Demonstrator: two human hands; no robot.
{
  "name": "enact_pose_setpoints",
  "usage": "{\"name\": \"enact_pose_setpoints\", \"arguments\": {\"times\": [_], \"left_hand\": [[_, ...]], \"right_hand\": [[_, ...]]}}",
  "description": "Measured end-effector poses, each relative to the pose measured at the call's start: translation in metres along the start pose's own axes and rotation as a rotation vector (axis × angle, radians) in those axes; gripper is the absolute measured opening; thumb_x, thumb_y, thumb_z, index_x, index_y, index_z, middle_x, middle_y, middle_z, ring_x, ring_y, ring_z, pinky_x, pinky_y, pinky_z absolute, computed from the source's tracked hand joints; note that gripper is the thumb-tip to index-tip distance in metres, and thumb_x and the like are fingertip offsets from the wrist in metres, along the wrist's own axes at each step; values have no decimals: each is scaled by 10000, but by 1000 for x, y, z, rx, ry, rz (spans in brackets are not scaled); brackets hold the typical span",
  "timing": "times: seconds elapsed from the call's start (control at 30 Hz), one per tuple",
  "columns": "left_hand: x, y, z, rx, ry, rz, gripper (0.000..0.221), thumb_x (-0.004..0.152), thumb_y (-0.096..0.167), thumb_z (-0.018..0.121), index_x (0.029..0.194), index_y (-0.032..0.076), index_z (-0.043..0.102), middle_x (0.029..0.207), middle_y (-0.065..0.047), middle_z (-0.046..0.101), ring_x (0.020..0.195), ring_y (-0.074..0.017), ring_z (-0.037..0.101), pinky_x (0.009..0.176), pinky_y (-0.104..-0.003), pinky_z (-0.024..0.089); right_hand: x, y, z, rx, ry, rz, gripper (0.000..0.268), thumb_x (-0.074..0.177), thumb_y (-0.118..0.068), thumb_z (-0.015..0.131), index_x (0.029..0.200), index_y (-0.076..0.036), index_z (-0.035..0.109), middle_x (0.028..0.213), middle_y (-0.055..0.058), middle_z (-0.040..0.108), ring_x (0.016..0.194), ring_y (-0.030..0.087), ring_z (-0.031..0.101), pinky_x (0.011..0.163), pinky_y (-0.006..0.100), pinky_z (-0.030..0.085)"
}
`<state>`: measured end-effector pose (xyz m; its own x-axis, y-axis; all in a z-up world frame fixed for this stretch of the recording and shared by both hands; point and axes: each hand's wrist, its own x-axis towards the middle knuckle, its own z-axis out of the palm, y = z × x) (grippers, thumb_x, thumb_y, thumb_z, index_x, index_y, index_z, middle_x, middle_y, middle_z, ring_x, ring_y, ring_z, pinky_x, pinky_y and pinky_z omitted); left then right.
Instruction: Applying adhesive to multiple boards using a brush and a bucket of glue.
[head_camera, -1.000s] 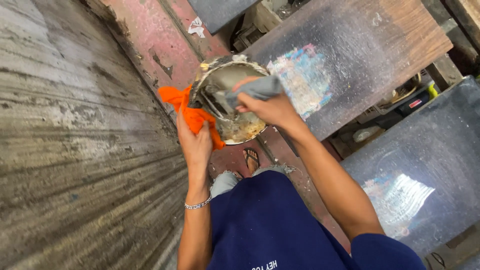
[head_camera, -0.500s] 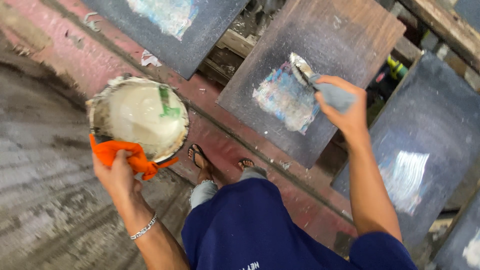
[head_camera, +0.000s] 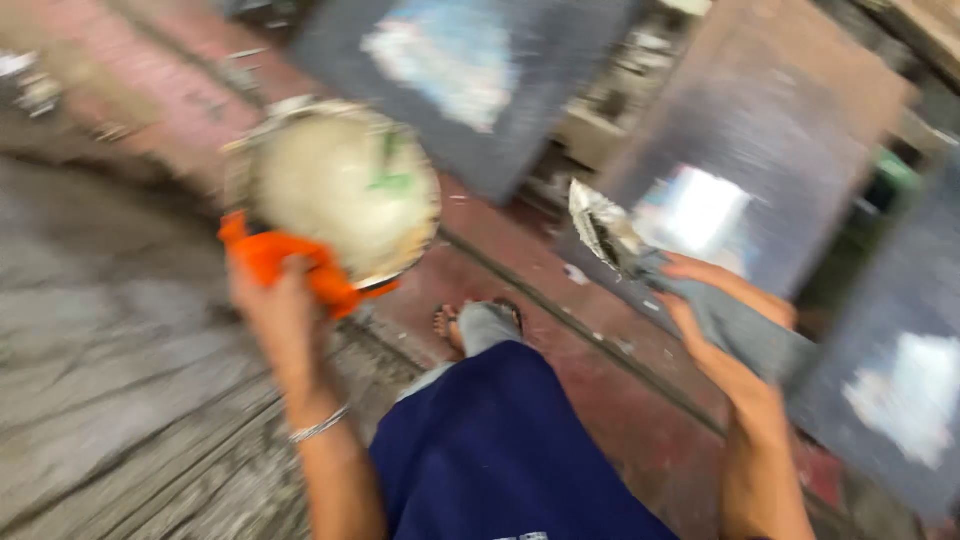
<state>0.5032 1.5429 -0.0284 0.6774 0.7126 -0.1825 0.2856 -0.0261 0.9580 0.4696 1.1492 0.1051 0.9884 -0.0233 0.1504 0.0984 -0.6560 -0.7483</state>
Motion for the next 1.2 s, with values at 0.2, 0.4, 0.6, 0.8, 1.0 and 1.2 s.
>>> {"name": "enact_pose_setpoints", "arguments": {"times": [0.2,0.4,0.6,0.8,1.0,1.2], "left_hand": [[31,-25,20,-177,-68,100,573,837,-19,580,1402,67,540,1138,-81,673,967,-166,649,876,-289,548],[52,27,23,-92,-37,75,696,858,-47,624,1527,63,468,1020,-133,640,957,-231,626,783,-445,518],[111,32,32,-79,-17,143,692,881,-35,609,1547,24,430,992,-122,621,919,-221,626,815,-431,531],[190,39,40,-67,21,234,667,891,-60,581,1533,-45,402,1044,-168,601,1021,-289,605,876,-488,505],[249,56,38,-140,193,81,610,783,-97,644,1360,100,614,965,-96,648,926,-212,628,828,-429,544],[320,36,-5,12,217,77,456,758,-38,600,1187,116,631,874,6,615,790,-118,596,750,-264,540]], "right_hand": [[83,-117,105,285,-341,-408,224,954,-45,713,1174,-88,710,1241,111,737,1140,215,752,1062,336,582],[159,-81,314,354,-458,-418,431,797,16,762,1203,-102,683,1074,180,752,1043,494,682,889,563,557],[212,-116,383,464,-482,-399,360,754,6,771,1083,-98,670,914,172,747,983,461,703,795,489,574],[279,-109,457,569,-621,-128,218,807,-178,781,1024,-191,762,858,159,754,955,305,735,801,420,545],[328,-186,360,553,-588,-151,127,896,-114,677,981,-152,762,777,125,755,821,200,731,777,361,580],[334,-153,222,248,-348,-173,127,925,-12,726,1051,6,726,1181,171,742,1066,204,736,973,258,573]]}}
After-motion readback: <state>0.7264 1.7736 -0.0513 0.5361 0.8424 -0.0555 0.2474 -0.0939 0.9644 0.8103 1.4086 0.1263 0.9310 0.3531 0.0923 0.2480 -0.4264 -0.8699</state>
